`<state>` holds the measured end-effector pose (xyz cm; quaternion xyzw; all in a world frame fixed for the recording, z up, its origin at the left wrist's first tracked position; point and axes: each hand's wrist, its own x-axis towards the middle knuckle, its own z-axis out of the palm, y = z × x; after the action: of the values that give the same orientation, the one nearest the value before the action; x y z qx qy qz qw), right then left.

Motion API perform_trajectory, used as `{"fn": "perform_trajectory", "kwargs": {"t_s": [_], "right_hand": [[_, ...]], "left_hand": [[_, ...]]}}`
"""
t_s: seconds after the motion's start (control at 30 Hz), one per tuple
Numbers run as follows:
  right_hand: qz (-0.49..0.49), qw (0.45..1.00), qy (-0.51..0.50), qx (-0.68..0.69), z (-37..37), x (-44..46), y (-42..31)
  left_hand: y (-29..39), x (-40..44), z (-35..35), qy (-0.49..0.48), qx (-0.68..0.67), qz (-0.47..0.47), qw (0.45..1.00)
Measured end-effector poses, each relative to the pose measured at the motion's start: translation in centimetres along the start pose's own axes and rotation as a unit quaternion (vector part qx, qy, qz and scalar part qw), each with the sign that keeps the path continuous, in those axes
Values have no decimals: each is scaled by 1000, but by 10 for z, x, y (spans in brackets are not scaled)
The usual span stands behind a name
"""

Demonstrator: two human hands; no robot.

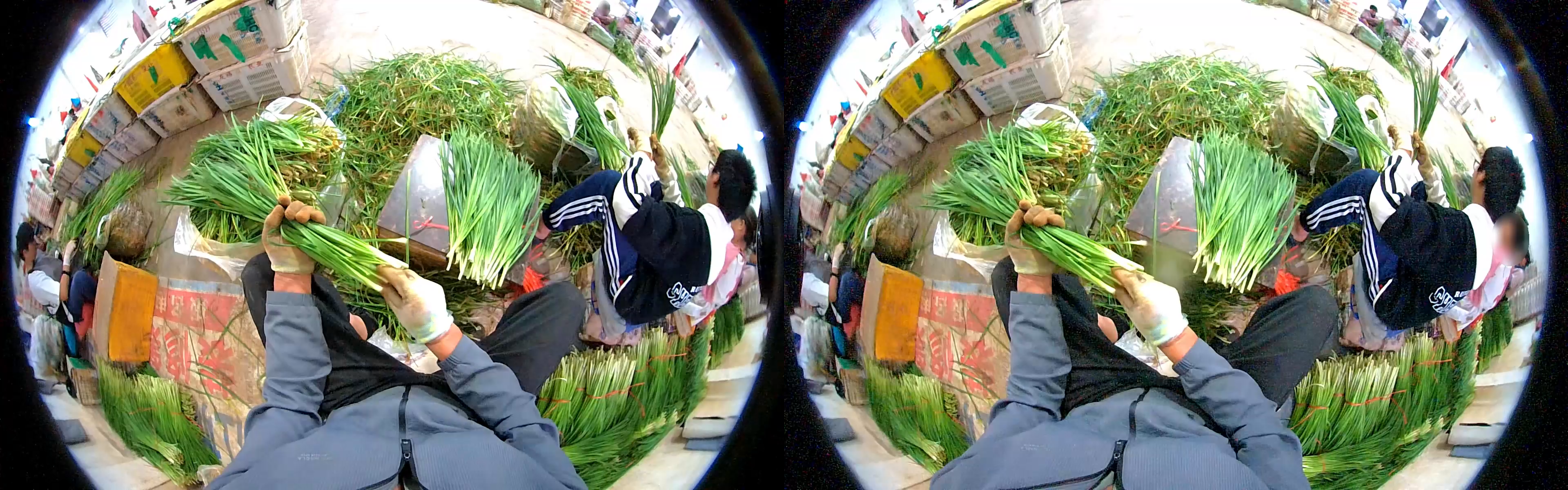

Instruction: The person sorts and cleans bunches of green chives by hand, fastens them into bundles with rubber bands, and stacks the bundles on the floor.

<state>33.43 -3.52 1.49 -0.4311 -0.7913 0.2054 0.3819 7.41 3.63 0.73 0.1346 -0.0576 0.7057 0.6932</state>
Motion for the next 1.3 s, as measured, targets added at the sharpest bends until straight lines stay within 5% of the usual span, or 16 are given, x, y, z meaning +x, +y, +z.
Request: {"fn": "perform_trajectory", "kwargs": {"t_s": [0.1,0.3,0.37,0.43,0.53,0.6,0.7,0.83,0.97,1.17,1.23,1.3], "right_hand": [[-25,999,1,41,1,2,5],[103,986,41,126,-18,-30,31],[182,974,-134,20,-4,-64,83],[225,820,-472,-234,32,-119,171],[215,885,-360,-205,7,-99,131],[172,966,-171,-86,-12,-58,89],[93,995,-9,23,-34,-4,23],[33,988,-102,113,-24,25,-6],[142,972,-160,93,-6,37,-22],[104,977,-119,144,-2,30,-10],[114,985,-81,99,0,17,1],[150,963,-220,-29,9,-13,40]], "left_hand": [[1,-2,-2,-4,17,-9,1000],[25,-4,0,36,25,40,998],[34,-1,1,16,42,87,995],[36,0,2,14,41,90,995],[31,-1,7,23,52,101,993],[27,-2,5,8,41,87,995],[25,2,5,-21,45,59,997],[12,-1,4,-13,50,43,998],[4,-6,7,-12,36,41,998],[0,-5,8,-33,52,21,998],[4,-5,8,-29,53,27,998],[15,-5,9,-27,37,56,997]]}}
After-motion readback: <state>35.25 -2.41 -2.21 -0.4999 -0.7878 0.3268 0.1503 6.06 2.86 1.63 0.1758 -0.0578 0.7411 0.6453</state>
